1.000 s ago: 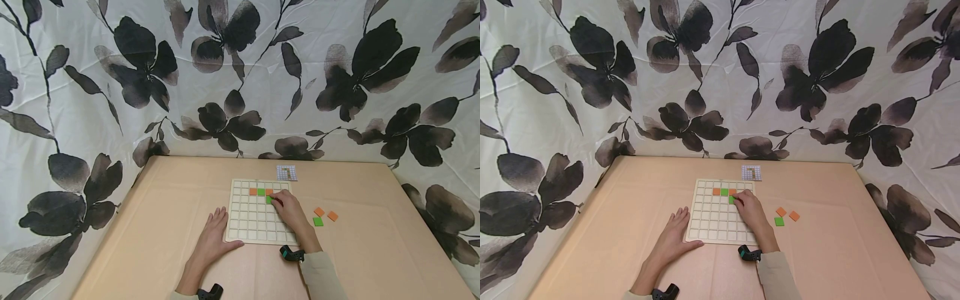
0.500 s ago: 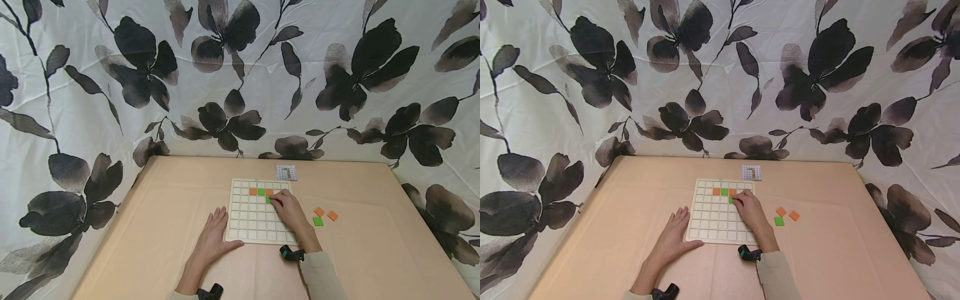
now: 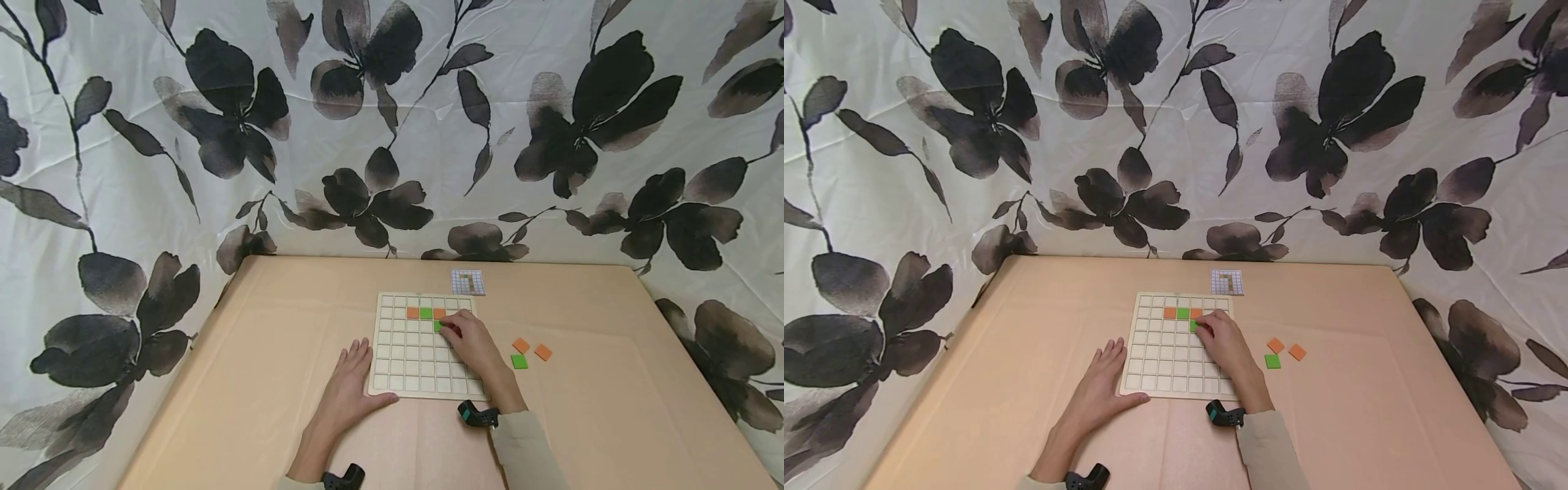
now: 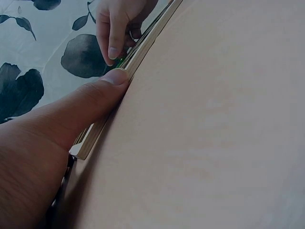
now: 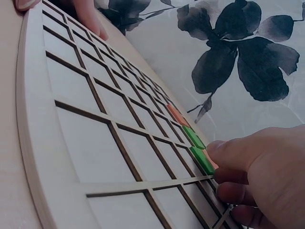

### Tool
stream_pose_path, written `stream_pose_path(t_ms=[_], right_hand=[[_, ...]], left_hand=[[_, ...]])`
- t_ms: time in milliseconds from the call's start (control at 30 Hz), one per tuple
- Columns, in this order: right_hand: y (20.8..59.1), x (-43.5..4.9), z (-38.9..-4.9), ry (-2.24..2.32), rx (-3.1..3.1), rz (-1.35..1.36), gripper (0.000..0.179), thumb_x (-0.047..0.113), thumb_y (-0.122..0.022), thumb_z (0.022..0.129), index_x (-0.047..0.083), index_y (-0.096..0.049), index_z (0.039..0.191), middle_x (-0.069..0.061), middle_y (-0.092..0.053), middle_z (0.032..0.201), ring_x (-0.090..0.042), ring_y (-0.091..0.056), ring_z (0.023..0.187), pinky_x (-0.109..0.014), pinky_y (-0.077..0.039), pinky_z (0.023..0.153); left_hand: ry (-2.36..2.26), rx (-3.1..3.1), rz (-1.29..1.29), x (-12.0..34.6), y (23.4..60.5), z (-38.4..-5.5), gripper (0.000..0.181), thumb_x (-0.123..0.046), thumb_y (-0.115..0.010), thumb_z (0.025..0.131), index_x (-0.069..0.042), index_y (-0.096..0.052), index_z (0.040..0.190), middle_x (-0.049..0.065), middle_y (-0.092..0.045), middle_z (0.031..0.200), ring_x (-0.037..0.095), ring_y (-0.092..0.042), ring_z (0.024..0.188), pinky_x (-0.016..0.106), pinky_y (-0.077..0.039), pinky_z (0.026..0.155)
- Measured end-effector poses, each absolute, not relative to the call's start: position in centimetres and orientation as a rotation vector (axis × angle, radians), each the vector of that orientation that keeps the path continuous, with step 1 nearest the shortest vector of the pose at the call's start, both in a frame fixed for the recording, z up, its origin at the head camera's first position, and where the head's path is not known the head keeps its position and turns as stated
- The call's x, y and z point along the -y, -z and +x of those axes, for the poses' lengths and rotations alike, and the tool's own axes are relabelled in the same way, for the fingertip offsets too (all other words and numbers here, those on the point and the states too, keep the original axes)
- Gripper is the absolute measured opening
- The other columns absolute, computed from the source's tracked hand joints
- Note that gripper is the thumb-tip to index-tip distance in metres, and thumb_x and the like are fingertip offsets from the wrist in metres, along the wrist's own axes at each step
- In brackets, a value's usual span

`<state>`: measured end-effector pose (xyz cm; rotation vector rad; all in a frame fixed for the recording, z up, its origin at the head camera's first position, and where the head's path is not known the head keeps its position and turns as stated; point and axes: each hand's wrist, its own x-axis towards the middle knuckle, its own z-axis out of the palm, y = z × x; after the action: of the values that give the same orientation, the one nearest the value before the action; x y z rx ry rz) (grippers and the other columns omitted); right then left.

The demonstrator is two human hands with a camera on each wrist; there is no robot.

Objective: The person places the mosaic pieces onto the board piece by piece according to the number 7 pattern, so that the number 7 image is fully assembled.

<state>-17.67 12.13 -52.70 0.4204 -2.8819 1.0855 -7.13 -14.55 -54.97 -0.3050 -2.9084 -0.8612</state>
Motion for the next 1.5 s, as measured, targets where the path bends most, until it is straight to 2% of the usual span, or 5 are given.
stream_pose_path(t_ms=[200,367,1067,1500], right_hand=[[52.4,-12.1,-17.5,-1.089,2.885,0.404,0.025,0.023,-0.070,0.095,0.012,-0.073,0.117,-0.001,-0.062,0.100,-0.014,-0.052,0.082,-0.020,-0.045,0.065],[52.2,-12.1,-17.3,-1.065,2.884,0.387,0.028,0.024,-0.071,0.093,0.010,-0.072,0.118,-0.001,-0.061,0.101,-0.015,-0.053,0.084,-0.020,-0.047,0.068],[51.8,-12.8,-16.5,-1.017,2.899,0.404,0.035,0.027,-0.070,0.094,0.010,-0.068,0.124,-0.003,-0.063,0.113,-0.017,-0.057,0.094,-0.034,-0.057,0.084],[51.6,-13.7,-16.0,-0.939,2.911,0.410,0.038,0.027,-0.071,0.093,0.008,-0.066,0.125,-0.005,-0.062,0.113,-0.018,-0.056,0.096,-0.036,-0.056,0.084]], left_hand=[[0.855,2.911,-0.306,14.6,55.0,-7.1,0.109,-0.068,-0.077,0.072,0.000,-0.043,0.150,0.019,-0.036,0.160,0.034,-0.026,0.154,0.049,-0.018,0.130],[0.863,2.905,-0.309,14.6,55.1,-7.1,0.109,-0.067,-0.077,0.072,0.000,-0.043,0.150,0.019,-0.035,0.161,0.034,-0.025,0.154,0.049,-0.017,0.130],[0.866,2.898,-0.317,14.8,55.2,-7.0,0.108,-0.068,-0.077,0.072,-0.001,-0.043,0.150,0.019,-0.036,0.160,0.035,-0.026,0.154,0.048,-0.017,0.131],[0.872,2.894,-0.320,14.9,55.2,-6.9,0.108,-0.068,-0.077,0.072,0.000,-0.043,0.150,0.020,-0.036,0.160,0.035,-0.026,0.153,0.049,-0.017,0.130]])
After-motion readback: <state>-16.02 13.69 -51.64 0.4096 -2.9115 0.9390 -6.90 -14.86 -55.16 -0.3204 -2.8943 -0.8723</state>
